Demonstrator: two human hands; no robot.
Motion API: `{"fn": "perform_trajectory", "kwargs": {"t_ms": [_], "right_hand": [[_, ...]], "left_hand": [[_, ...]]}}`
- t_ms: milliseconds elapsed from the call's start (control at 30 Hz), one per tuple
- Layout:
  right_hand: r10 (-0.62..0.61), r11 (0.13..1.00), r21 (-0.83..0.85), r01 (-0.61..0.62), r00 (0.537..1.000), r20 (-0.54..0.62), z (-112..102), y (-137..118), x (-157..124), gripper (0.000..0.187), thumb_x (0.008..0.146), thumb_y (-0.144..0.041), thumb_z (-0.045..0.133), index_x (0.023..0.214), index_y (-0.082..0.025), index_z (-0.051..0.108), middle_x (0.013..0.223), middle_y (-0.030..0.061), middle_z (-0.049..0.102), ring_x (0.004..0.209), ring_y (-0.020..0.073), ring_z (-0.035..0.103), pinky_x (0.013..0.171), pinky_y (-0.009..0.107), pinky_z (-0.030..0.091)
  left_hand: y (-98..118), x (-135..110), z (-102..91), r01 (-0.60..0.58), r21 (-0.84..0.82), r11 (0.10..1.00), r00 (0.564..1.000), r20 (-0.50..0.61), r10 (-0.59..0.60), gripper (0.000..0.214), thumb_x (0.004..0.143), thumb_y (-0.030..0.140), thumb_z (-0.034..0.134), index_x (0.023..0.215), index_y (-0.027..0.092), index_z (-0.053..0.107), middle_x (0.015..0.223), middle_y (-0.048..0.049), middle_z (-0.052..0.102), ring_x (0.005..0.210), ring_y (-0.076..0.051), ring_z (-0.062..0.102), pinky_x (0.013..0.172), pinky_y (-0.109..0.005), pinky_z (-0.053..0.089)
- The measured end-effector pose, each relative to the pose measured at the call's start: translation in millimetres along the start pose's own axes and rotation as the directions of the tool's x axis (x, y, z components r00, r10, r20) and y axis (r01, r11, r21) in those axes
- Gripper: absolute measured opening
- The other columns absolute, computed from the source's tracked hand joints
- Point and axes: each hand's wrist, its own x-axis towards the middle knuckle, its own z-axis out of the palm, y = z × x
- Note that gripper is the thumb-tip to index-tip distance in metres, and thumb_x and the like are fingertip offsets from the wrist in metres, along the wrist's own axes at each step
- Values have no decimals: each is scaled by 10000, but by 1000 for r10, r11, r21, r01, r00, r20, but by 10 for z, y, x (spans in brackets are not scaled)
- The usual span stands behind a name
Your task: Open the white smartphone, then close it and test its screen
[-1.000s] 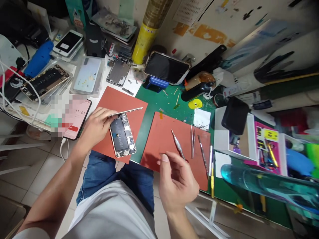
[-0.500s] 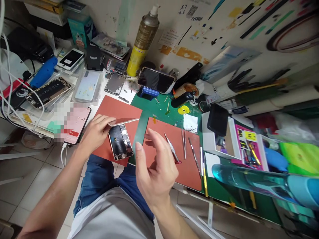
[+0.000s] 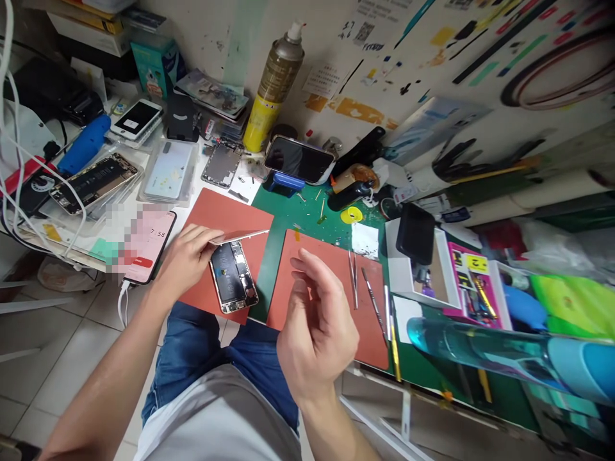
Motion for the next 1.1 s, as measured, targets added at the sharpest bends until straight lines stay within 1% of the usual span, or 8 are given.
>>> {"fn": "perform_trajectory", "kwargs": {"t_ms": [300, 433, 500, 533, 600, 700, 900, 1100], "right_hand": [[56, 998, 39, -54, 996, -68, -2, 114, -49, 342, 971, -159, 533, 1289, -217, 644, 1209, 96, 706, 1066, 227, 713, 898, 421, 619], [88, 989, -111, -101, 989, -115, -161, 460, -227, 219, 965, -183, 595, 1162, -179, 689, 733, 0, 689, 584, 119, 652, 575, 238, 540], [25, 968, -246, -48, 995, -97, -283, 653, -343, 83, 940, -183, 638, 918, -176, 717, 584, -39, 595, 477, 87, 538, 512, 217, 461], [-23, 949, -316, 4, 998, -57, -342, 742, -398, 157, 923, -171, 658, 769, -181, 686, 524, -55, 534, 438, 73, 474, 486, 215, 420], [-80, 927, -364, 89, 996, 38, -436, 891, -485, 250, 904, -120, 660, 667, -185, 620, 501, -59, 524, 417, 67, 443, 483, 218, 415], [-133, 933, -319, 166, 984, 123, -496, 1042, -557, 214, 876, -51, 654, 711, -184, 625, 561, -40, 598, 473, 95, 562, 529, 229, 480], [-119, 944, -297, 146, 987, 110, -486, 1147, -606, 172, 818, -29, 701, 749, -182, 662, 628, -23, 645, 550, 134, 648, 570, 262, 537], [-105, 940, -317, 126, 991, 82, -486, 1125, -622, 154, 821, -38, 701, 796, -189, 686, 638, -28, 651, 558, 140, 646, 572, 280, 551]], "left_hand": [[48, 52, -12, 91, 9, 996, 996, 12, -91, 259, 1044, 304, 464, 1127, 208, 690, 1072, -56, 720, 1012, -215, 626, 908, -381, 486], [45, 47, -13, 103, 14, 995, 994, 40, -103, 251, 1040, 261, 464, 1154, 218, 683, 1118, -56, 717, 1045, -216, 616, 918, -384, 487], [44, 42, -15, 104, 17, 994, 994, 40, -104, 242, 1036, 241, 469, 1149, 223, 683, 1126, -54, 717, 1049, -213, 612, 922, -384, 489], [44, 40, -16, 102, 18, 995, 994, 38, -103, 245, 1032, 220, 466, 1149, 227, 681, 1132, -52, 717, 1054, -211, 611, 930, -385, 489], [45, 39, -22, 105, 17, 994, 993, 46, -105, 278, 1018, 158, 452, 1166, 238, 673, 1156, -47, 714, 1071, -209, 609, 951, -390, 488], [56, 50, -33, 89, 34, 995, 992, 87, -91, 345, 983, 81, 430, 1175, 253, 660, 1159, -39, 713, 1080, -213, 612, 959, -393, 486], [87, 74, -52, 124, 25, 992, 988, 85, -126, 319, 971, 112, 499, 1206, 283, 631, 1126, -38, 693, 1060, -211, 628, 917, -356, 501], [84, 86, -94, 124, -18, 992, 983, 140, -121, 428, 941, 106, 489, 1326, 262, 590, 1237, -96, 656, 1147, -265, 595, 973, -428, 475]]}}
